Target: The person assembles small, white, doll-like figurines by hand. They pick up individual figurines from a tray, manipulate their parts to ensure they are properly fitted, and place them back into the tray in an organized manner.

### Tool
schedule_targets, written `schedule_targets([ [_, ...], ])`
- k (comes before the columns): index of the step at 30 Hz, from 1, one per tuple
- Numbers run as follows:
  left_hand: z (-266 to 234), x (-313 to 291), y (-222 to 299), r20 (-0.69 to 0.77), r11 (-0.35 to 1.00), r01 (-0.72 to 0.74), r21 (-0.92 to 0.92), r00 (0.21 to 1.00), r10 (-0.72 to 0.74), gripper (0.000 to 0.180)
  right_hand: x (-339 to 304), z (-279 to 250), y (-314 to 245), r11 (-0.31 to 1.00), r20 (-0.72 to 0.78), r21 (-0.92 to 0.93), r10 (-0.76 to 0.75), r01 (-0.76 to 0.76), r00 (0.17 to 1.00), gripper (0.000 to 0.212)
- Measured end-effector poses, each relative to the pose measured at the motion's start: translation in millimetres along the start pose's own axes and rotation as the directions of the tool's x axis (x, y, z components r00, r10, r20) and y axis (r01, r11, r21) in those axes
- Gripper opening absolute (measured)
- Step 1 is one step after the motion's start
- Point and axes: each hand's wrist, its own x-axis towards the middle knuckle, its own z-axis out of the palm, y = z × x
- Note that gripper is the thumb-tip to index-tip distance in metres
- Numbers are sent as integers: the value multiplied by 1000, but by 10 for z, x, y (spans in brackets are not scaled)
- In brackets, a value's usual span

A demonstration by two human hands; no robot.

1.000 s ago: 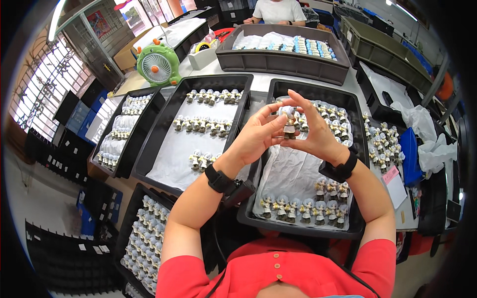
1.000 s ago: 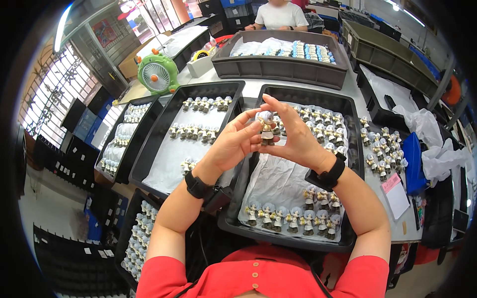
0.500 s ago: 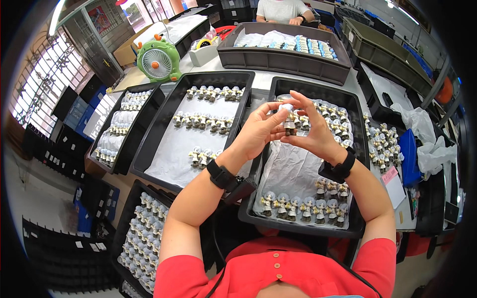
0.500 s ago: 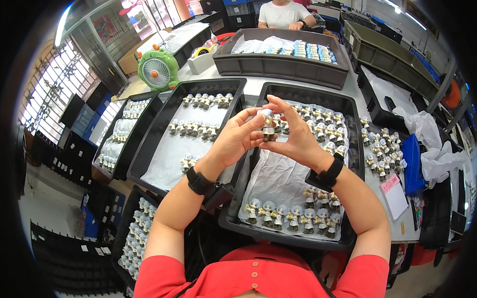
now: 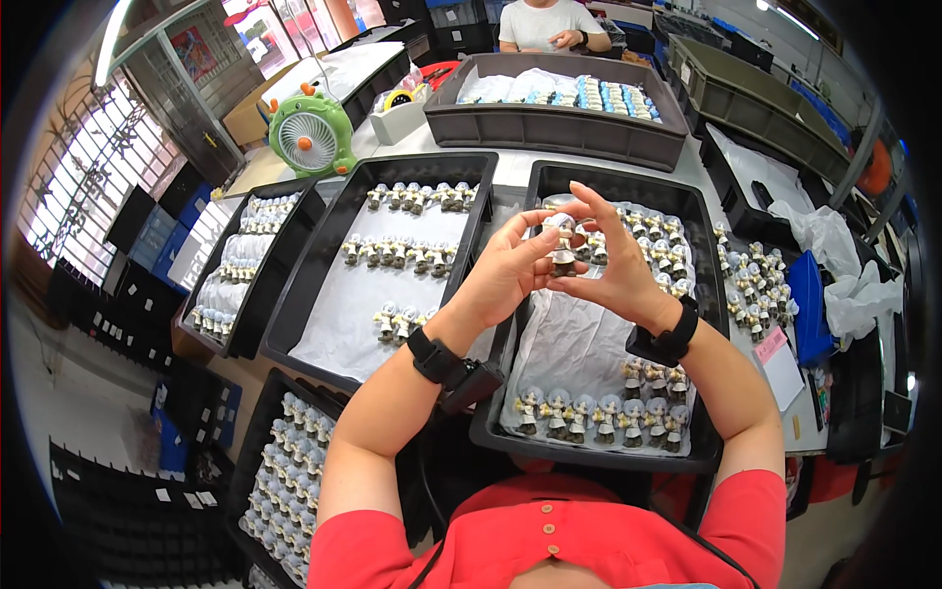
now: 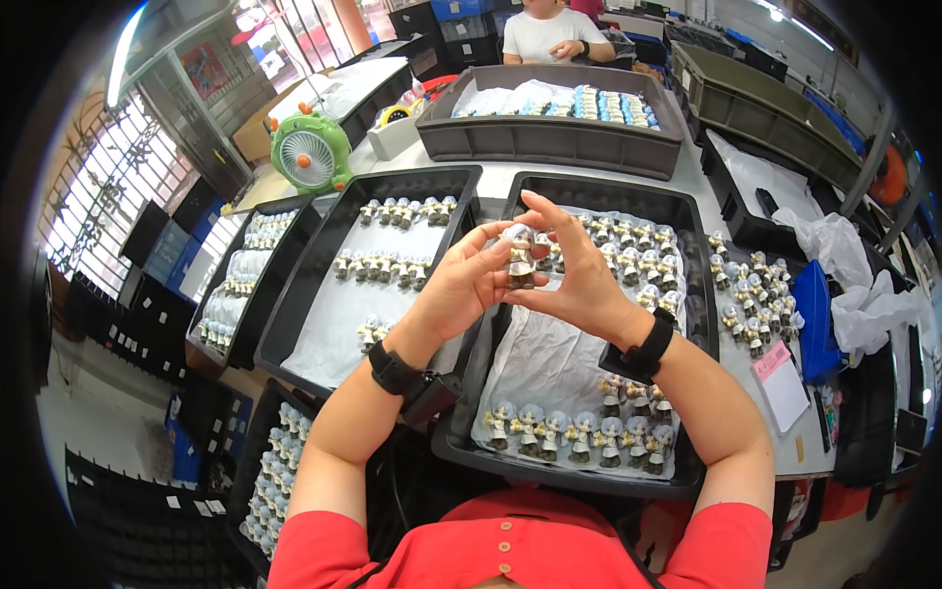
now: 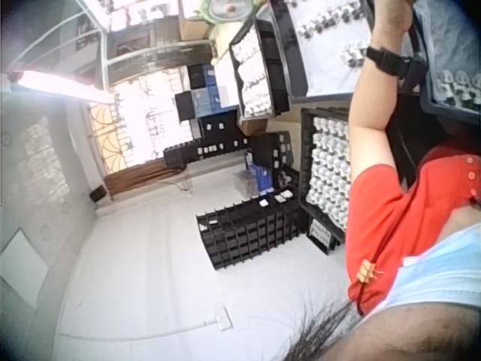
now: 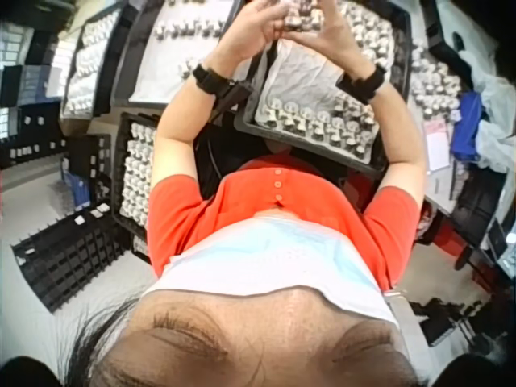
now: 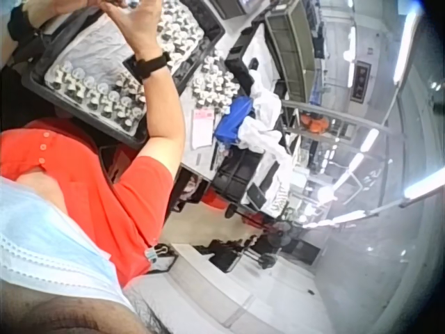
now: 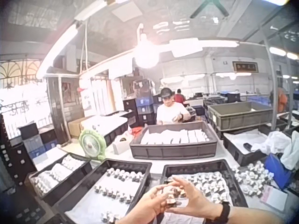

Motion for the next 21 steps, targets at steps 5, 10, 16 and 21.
schedule_targets([
  [5, 18, 4, 4, 72, 998, -18, -67, 997, 23, 39, -4, -18, -3, 999, -11, 45, 15, -15, 1000, 99],
  [10, 43, -13, 13, 118, 991, -35, -132, 992, 51, 38, 5, -44, -11, 995, -14, 100, 15, -13, 1000, 99],
  [16, 50, 2, 17, 141, 979, -43, -197, 988, 71, 37, 27, -66, -41, 996, -49, 76, -37, 40, 998, 98],
  [21, 40, 11, -68, 83, 992, -99, -84, 991, 106, 42, 19, -40, -97, 974, -70, -107, -208, 200, 976, 96],
])
